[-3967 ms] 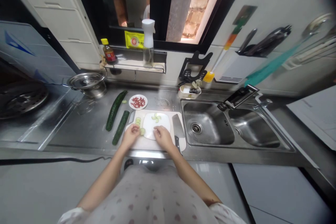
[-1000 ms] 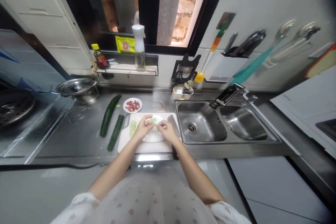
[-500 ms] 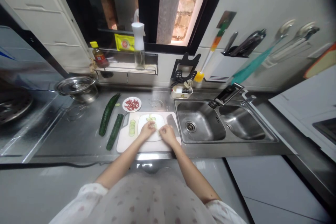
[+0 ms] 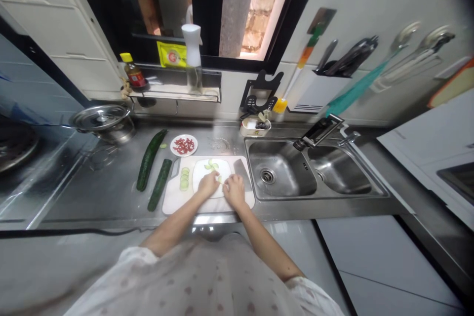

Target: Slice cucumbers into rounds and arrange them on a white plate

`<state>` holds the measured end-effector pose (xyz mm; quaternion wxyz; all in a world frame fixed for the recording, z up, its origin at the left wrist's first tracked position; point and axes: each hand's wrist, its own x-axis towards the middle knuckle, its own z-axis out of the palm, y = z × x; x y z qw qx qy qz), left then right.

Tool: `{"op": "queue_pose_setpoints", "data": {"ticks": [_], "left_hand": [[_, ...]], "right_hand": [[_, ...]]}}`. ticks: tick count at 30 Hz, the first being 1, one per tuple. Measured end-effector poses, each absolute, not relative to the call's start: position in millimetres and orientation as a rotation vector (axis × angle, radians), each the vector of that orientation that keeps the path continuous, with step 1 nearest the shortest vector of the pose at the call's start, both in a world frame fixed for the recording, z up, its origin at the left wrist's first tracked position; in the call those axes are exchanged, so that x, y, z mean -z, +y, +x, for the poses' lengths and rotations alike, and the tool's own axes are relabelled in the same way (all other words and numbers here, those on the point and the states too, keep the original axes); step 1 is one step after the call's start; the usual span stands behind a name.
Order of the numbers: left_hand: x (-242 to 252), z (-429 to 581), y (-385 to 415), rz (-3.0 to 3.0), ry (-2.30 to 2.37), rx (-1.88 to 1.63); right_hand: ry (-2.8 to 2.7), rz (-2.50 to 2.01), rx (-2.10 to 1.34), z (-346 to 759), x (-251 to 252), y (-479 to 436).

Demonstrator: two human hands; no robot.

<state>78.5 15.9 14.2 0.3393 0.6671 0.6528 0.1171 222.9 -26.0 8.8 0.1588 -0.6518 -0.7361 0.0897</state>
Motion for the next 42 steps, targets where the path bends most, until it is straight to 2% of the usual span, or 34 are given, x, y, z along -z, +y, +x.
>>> {"op": "queue_pose_setpoints", "data": {"ticks": [7,42], "left_hand": [[-18.2,74.6,4.7,1.931,1.645,-0.299],[-16.4,83.1,36.0,1.933,1.691,-0.327]], "right_hand": [[-2.2,-1.767,-0.241,225.9,-9.4,-39.6],[-2.01,-1.833,-0.23,231.1,2.9,-9.8]]}}
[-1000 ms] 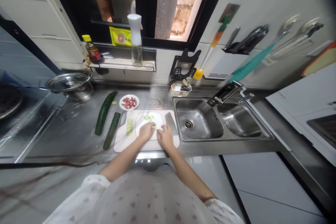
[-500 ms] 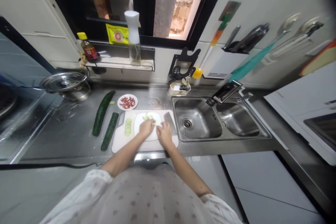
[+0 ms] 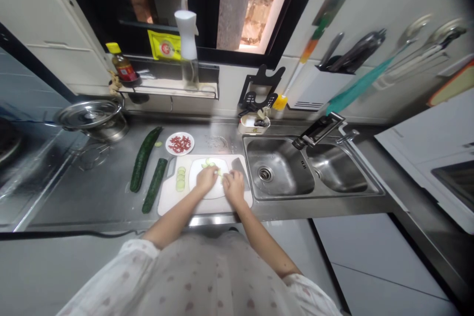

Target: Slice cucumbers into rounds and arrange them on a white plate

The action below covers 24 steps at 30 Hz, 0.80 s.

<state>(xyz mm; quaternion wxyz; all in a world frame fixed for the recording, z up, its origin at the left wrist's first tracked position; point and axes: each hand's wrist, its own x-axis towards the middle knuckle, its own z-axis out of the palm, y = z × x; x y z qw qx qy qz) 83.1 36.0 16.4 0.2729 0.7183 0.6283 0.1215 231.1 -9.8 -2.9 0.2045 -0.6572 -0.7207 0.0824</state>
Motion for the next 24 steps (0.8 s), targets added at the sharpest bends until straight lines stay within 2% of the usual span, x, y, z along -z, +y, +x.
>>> {"op": "queue_pose_setpoints", "data": {"ticks": [11,24], "left_hand": [[-19.1,88.2,36.4,1.924,1.701,-0.309],[-15.5,90.0,38.8,1.919,1.711,-0.314]], "right_hand": [[-1.728,-2.015,-0.217,229.0,3.7,-9.0],[-1.753,-2.13,-0.204,226.7,4.9,-5.2]]}}
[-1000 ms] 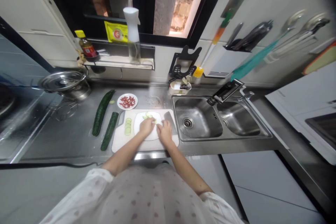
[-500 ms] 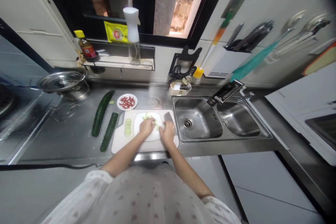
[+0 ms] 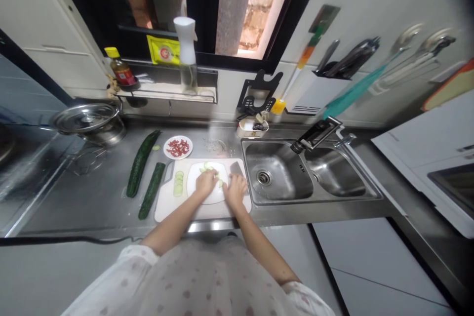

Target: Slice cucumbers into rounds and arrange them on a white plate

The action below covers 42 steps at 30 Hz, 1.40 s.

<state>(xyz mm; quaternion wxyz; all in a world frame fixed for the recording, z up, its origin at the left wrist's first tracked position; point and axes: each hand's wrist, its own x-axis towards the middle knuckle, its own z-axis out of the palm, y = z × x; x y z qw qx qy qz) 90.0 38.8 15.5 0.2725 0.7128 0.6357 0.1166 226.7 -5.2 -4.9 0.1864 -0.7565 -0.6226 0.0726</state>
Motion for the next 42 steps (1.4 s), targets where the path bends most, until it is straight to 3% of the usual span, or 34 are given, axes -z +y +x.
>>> {"op": "queue_pose_setpoints", "data": {"ticks": [30,42], "left_hand": [[-16.5,93.0,42.8,1.914,1.74,-0.267],[-21.6,70.6,-3.9,1.77,1.72,-0.603]], "right_hand": [[-1.756,-2.162,-0.183,228.3,9.4,-0.8],[-1.784,-1.931,-0.172,221.3,-8.9,-19.1]]}}
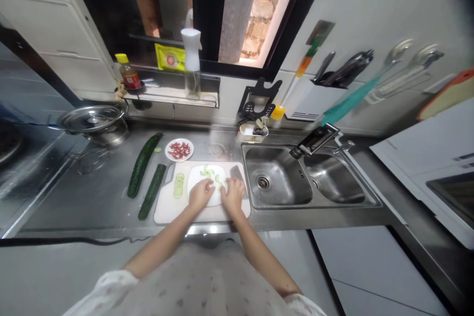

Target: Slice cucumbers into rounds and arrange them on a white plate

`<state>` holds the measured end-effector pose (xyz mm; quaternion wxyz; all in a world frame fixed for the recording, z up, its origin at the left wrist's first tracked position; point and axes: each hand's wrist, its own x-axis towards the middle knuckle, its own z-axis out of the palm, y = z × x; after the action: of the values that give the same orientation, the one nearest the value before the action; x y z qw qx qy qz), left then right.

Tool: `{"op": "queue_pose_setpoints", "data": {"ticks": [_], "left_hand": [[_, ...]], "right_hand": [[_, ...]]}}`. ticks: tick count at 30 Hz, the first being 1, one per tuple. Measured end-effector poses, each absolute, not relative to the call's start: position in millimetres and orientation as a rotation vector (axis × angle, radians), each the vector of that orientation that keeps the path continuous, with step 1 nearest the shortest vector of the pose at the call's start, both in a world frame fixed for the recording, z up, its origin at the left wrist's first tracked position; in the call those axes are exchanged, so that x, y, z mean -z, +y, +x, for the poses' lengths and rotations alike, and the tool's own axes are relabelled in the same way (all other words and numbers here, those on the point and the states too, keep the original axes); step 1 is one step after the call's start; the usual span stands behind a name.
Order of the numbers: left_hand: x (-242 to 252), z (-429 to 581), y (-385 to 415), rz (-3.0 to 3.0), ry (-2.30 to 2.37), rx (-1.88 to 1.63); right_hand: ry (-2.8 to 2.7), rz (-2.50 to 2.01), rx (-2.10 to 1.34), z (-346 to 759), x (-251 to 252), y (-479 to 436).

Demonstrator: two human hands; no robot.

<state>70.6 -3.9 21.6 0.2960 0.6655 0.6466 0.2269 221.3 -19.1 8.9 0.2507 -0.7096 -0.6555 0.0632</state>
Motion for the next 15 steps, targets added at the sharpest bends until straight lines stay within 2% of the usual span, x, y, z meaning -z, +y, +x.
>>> {"op": "queue_pose_setpoints", "data": {"ticks": [8,15], "left_hand": [[-9.3,39.5,-55.8,1.694,1.698,-0.665],[-8.5,-1.1,-65.8,1.616,1.913,-0.647]], "right_hand": [[-1.872,-1.804,-0.223,202.4,-21.7,-40.4],[-1.913,-1.771,-0.266,196.8,-25.7,-47.4]]}}
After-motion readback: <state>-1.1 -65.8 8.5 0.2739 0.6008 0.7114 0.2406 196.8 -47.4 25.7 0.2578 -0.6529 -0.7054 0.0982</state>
